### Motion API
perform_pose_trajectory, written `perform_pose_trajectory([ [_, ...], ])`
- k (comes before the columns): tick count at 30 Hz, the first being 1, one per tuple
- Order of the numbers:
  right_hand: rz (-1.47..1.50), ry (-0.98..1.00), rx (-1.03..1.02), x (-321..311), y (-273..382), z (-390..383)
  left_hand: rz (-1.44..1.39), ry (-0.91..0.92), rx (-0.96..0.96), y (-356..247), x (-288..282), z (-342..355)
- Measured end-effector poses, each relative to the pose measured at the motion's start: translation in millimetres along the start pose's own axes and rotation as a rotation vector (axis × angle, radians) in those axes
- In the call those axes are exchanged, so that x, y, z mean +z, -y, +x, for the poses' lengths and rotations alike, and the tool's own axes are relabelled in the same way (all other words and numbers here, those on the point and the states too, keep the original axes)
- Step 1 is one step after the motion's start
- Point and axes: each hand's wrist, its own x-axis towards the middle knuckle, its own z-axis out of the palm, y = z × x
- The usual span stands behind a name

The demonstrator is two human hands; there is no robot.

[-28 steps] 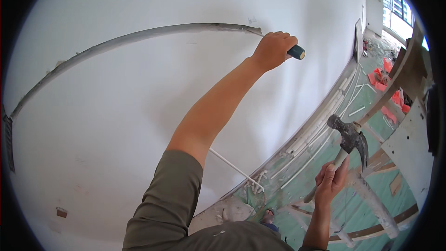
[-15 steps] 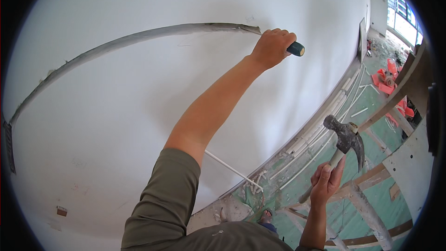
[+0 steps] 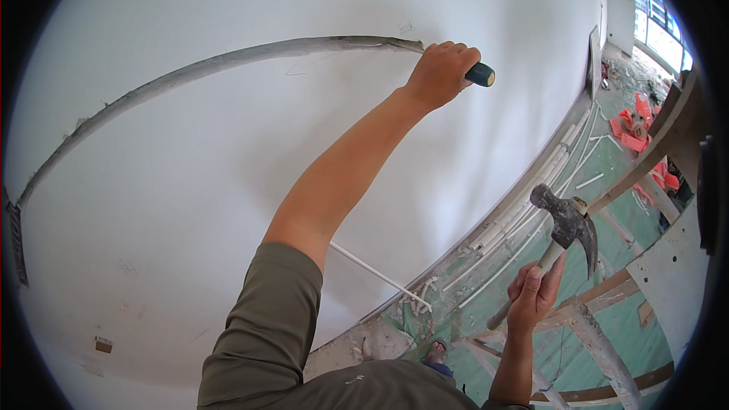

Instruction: Installing a wall conduit for electrical wiring using a hammer and a screwdriver.

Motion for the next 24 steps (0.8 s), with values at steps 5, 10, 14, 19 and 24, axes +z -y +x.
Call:
perform_pose_trajectory([
  [5,0.035,0.043,0.02,10,9,12,-0.003,-0.04,-0.003,0,2,2],
  [10,0.11,-0.004,-0.066,42,23,43,-0.004,-0.061,-0.022,0,5,6],
  [14,0.251,-0.153,-0.178,81,39,83,-0.005,-0.081,-0.037,4,-2,4],
  [19,0.354,-0.29,-0.188,100,25,117,-0.078,-0.099,-0.073,-6,-2,11],
  [24,0.188,0.075,0.019,133,11,134,-0.062,-0.123,-0.045,2,-3,3],
])
